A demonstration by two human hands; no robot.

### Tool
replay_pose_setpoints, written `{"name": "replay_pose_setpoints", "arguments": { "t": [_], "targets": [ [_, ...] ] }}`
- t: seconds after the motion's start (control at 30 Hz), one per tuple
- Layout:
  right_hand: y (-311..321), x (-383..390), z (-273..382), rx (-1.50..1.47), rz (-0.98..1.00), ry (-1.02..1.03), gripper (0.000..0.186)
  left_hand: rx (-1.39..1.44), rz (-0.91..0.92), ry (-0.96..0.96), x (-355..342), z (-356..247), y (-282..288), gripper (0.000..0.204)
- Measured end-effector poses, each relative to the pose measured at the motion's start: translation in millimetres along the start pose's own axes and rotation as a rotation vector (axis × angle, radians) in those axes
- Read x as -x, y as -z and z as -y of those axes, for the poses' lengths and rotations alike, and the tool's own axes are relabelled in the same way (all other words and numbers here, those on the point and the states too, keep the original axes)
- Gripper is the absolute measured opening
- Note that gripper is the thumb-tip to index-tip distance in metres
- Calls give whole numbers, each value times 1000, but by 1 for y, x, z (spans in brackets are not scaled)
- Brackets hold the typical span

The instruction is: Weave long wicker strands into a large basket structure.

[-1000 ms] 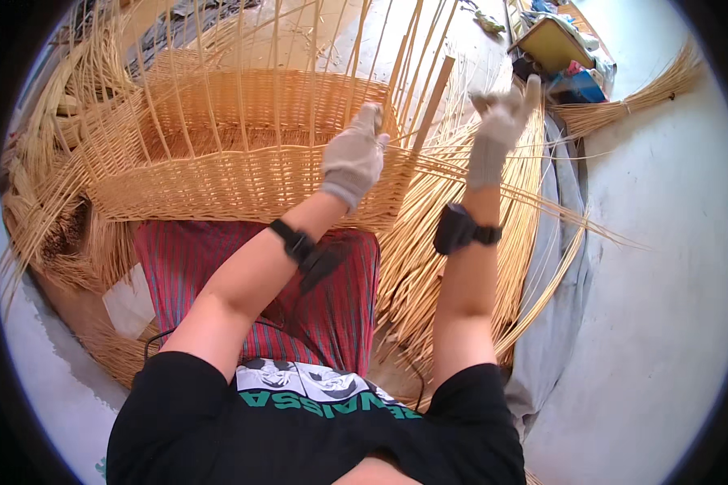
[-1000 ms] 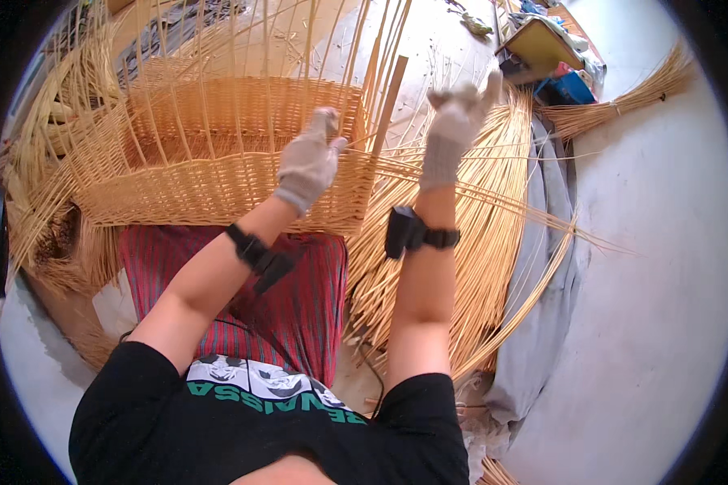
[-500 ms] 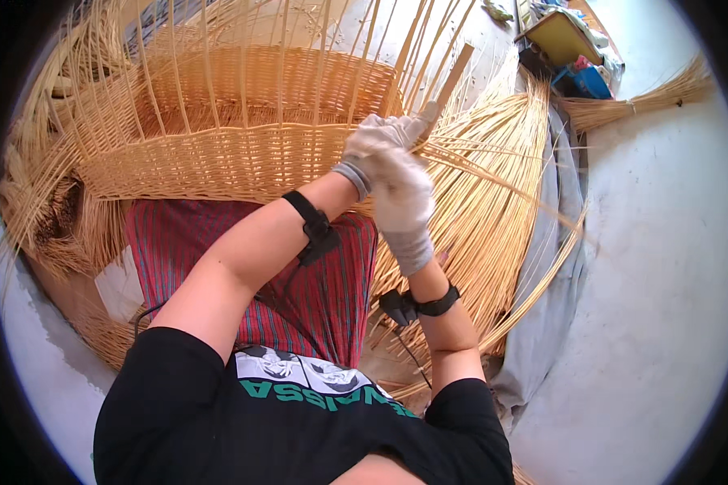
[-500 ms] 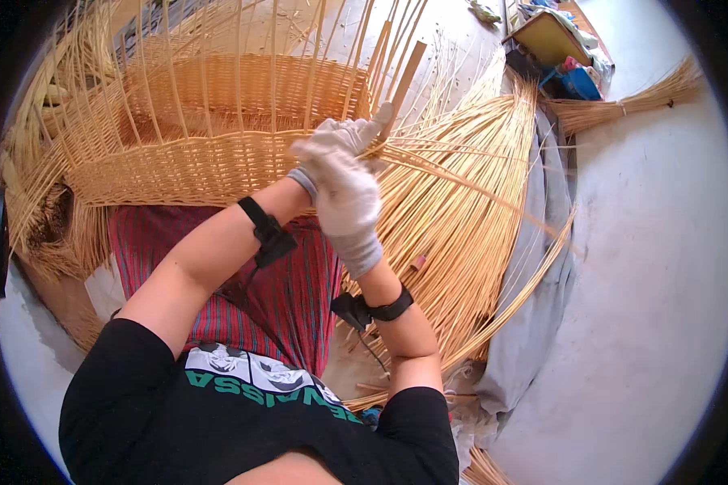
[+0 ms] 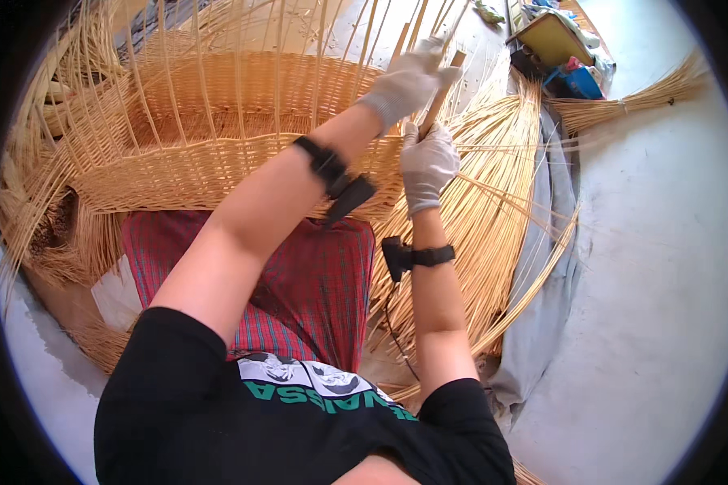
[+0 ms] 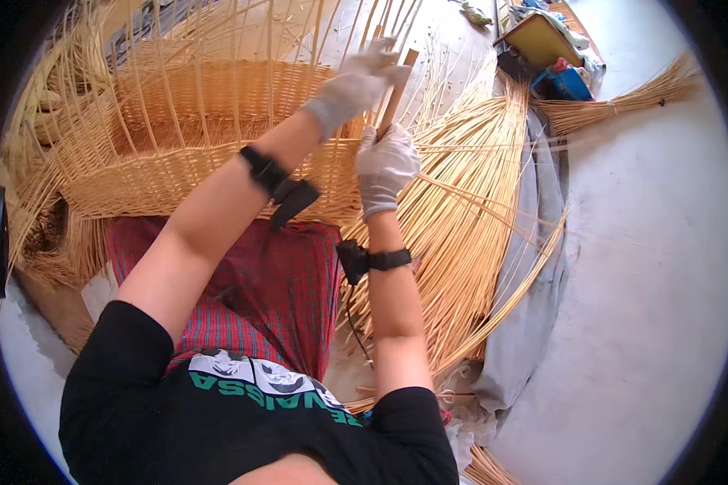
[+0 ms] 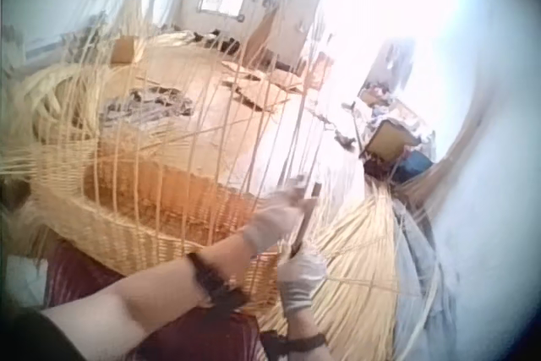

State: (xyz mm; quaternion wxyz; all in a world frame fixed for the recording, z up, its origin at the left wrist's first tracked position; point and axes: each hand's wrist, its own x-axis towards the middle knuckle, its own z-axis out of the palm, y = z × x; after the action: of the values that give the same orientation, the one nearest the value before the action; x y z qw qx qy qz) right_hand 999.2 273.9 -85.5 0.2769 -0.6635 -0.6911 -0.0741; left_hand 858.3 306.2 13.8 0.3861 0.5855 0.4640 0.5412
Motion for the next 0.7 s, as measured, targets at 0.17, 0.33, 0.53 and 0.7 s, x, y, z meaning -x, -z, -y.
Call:
{"name": "replay_pose_setpoints", "arguments": {
  "t": [0.17,0.33,0.53,0.7],
  "targets": [
    [-59,-33,-83,142,-127,215,22,-126,270,-124,12,5,-18,80],
    [-78,-111,-194,-17,310,84,48,187,392,129,172,64,109,35],
    [-89,-110,-167,-55,-336,-81,53,-45,-664,424,332,69,250,17],
    [-42,24,46,-744,262,373,26,189,-1066,80,377,68,306,24]
  ]
}}
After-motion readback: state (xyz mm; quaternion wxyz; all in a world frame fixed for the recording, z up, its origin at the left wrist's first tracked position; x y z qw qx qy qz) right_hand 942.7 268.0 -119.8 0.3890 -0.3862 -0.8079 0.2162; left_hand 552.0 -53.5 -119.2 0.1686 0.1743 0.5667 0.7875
